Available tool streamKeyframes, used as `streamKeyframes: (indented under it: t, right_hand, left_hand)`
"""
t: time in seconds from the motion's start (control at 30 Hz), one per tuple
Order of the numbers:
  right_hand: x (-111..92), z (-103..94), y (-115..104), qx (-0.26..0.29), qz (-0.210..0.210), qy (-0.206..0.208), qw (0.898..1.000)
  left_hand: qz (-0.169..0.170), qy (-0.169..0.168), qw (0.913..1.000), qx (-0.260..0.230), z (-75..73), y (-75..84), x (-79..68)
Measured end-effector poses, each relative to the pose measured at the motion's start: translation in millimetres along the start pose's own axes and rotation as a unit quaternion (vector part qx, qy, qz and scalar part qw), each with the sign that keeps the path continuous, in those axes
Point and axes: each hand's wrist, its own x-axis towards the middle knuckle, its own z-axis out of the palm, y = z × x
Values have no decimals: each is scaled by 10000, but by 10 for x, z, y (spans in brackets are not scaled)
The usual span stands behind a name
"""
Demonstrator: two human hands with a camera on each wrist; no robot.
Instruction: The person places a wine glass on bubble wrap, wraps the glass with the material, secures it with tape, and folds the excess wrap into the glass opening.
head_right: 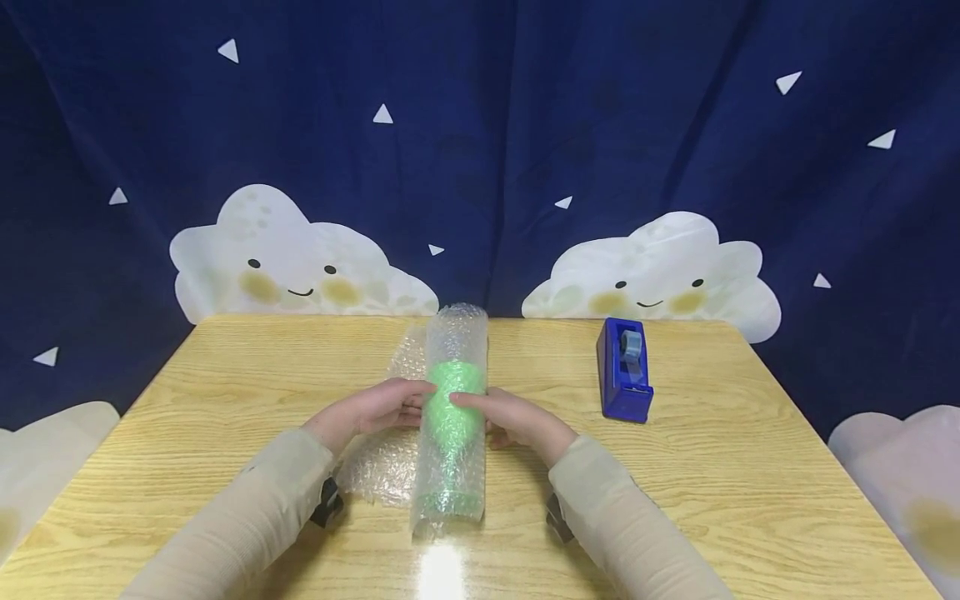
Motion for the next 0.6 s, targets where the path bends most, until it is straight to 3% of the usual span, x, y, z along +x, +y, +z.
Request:
streamKeyframes:
  t: [0.27,0.6]
  right_hand:
    - [26,14,21,76,86,196,9997]
    - [32,12,16,9,159,256,9995]
  left_hand:
    - [-423,566,9932,930,102,65,-25]
    - [-448,699,9957,405,68,42,22]
